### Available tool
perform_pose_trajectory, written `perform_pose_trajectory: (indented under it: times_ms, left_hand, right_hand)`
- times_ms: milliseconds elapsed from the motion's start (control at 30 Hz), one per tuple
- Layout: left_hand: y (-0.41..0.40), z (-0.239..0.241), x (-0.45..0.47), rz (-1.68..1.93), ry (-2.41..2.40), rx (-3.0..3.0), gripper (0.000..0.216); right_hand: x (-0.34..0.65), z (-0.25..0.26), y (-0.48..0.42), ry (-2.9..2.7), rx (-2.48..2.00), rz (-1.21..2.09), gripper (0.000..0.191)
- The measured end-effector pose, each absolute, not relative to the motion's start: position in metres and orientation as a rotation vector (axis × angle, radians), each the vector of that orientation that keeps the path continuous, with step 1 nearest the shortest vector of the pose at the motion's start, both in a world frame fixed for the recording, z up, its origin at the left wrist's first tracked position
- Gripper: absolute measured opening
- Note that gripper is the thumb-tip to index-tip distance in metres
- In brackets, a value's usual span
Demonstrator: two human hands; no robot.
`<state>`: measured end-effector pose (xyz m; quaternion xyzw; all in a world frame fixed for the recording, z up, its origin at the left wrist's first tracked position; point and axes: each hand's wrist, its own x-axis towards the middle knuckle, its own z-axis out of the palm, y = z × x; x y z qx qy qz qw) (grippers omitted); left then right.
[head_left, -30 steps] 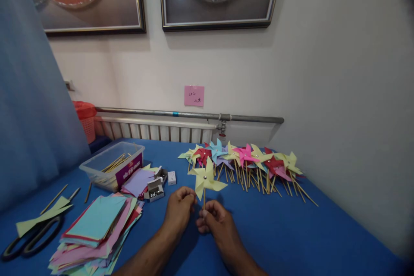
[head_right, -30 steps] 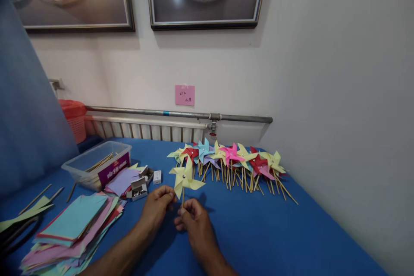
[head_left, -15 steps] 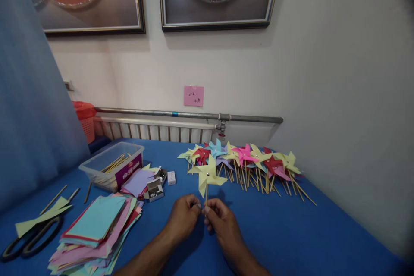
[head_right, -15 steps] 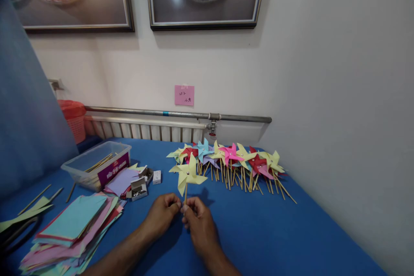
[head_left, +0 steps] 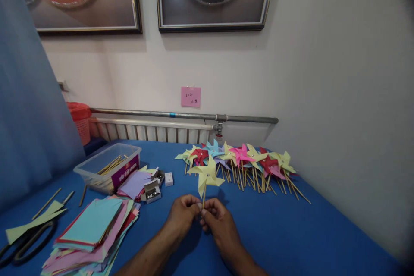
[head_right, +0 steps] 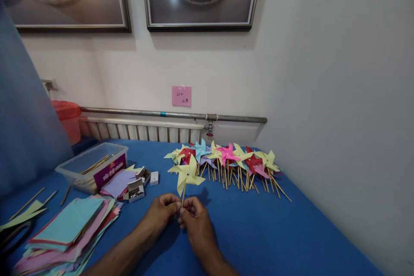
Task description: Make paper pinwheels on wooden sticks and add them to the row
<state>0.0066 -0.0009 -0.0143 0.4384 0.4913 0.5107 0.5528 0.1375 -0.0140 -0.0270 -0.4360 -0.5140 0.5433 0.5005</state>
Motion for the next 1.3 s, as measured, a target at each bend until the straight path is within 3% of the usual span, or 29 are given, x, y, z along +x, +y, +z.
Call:
perform_pose_trajectory:
  times_ms: [867, 1300]
  left_hand:
    - [-0.007, -0.001, 0.006, 1.253, 1.177, 1.024, 0.024]
    - [0.0, -0.017, 0.008, 1.237, 1.152, 0.979, 0.024]
  right_hand:
    - [0.135, -0.034, -0.013, -1.343, -1.125, 1.275, 0.024]
    - [0.134, -0.027, -0.019, -1.448, -1.24, 1.16, 0.011]
